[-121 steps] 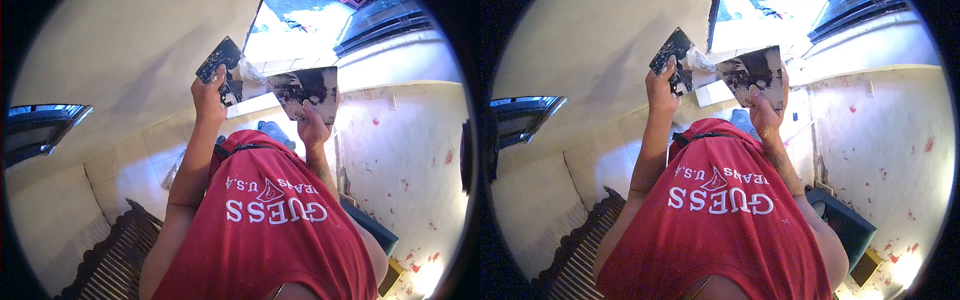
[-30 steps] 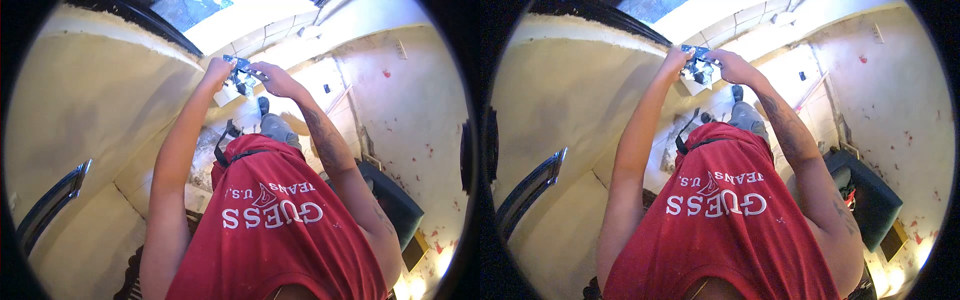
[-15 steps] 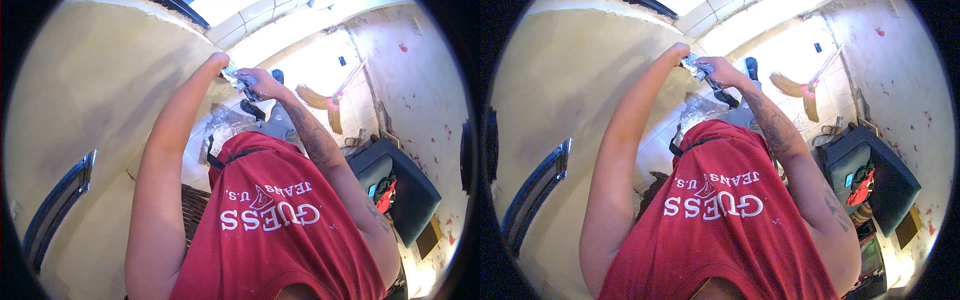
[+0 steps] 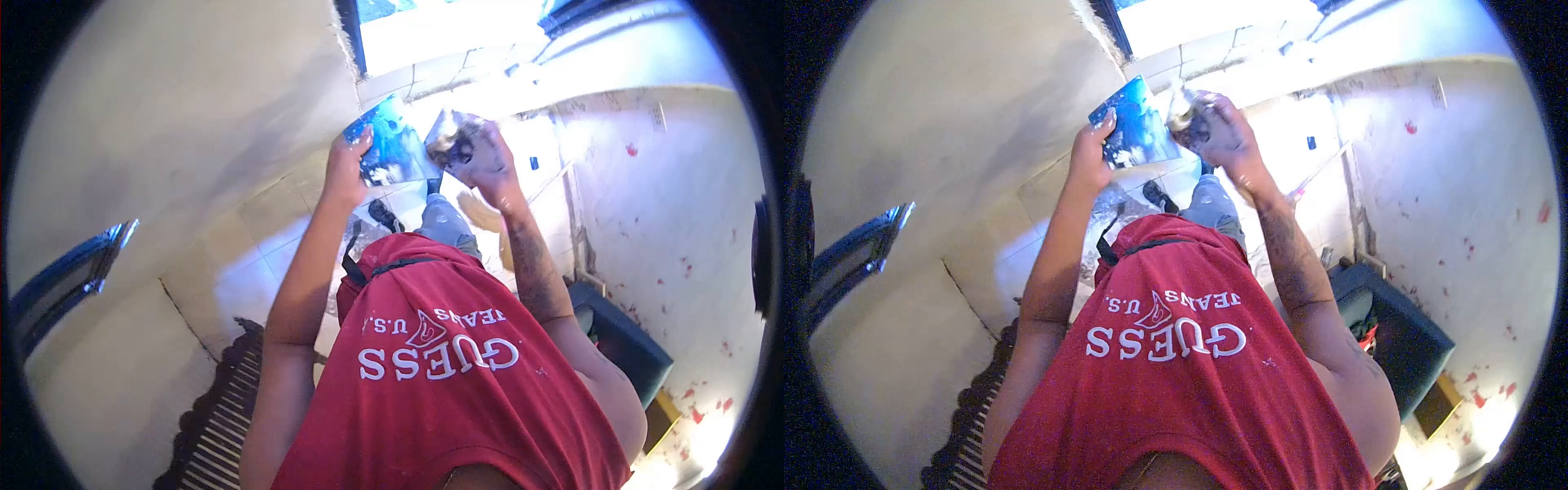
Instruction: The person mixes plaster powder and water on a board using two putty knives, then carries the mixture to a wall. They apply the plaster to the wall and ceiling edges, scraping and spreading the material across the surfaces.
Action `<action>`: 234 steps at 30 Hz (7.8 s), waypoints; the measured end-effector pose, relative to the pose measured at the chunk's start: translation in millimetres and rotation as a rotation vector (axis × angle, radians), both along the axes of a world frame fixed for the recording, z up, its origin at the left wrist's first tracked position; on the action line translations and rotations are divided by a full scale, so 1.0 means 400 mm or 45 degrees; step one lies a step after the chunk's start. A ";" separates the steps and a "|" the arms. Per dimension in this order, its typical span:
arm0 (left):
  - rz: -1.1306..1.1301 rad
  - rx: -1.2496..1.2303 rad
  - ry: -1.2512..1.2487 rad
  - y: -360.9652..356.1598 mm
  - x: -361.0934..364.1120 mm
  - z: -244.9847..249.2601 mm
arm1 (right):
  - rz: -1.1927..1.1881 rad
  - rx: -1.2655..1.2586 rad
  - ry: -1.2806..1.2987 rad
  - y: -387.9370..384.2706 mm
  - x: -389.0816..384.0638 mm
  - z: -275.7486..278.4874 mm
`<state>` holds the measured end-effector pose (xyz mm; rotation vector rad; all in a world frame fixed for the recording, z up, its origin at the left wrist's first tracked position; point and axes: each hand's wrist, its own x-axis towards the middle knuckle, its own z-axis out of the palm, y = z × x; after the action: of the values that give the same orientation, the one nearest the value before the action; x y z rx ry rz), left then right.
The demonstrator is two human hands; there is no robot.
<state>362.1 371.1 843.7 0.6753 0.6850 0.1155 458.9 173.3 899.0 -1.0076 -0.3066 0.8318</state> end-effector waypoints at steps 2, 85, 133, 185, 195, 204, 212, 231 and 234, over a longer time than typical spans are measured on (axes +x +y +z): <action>0.159 -0.141 0.009 -0.042 -0.006 0.073 | 0.165 -0.254 -0.519 0.012 0.005 -0.026; 0.689 0.731 0.234 0.024 -0.145 0.103 | 0.899 -0.723 -1.555 0.130 -0.096 0.159; 0.739 -0.098 -0.175 -0.039 -0.167 0.026 | 0.408 0.437 0.458 0.274 0.410 0.092; 0.452 0.076 -0.273 0.128 -0.168 0.188 | -0.114 0.553 -0.592 0.242 0.128 0.504; 0.379 0.533 -0.310 0.108 -0.073 0.391 | 0.062 0.107 -0.984 0.184 -0.063 0.287; 0.209 -0.068 -0.492 0.162 -0.113 0.349 | 0.200 -0.616 -1.588 0.184 0.011 0.212; 0.109 -0.087 -0.318 0.138 -0.121 0.271 | -0.934 -0.159 -2.731 0.463 0.138 0.833; 0.089 0.024 -0.082 0.200 -0.167 0.189 | -1.463 -0.434 -2.797 0.528 0.243 0.822; 0.090 0.132 0.014 0.200 -0.158 0.249 | -1.431 -0.539 -2.797 0.515 0.238 0.767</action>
<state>298.8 450.9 943.3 0.7516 0.7173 0.2138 554.1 379.2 1206.0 -1.8117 -1.2082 -1.6049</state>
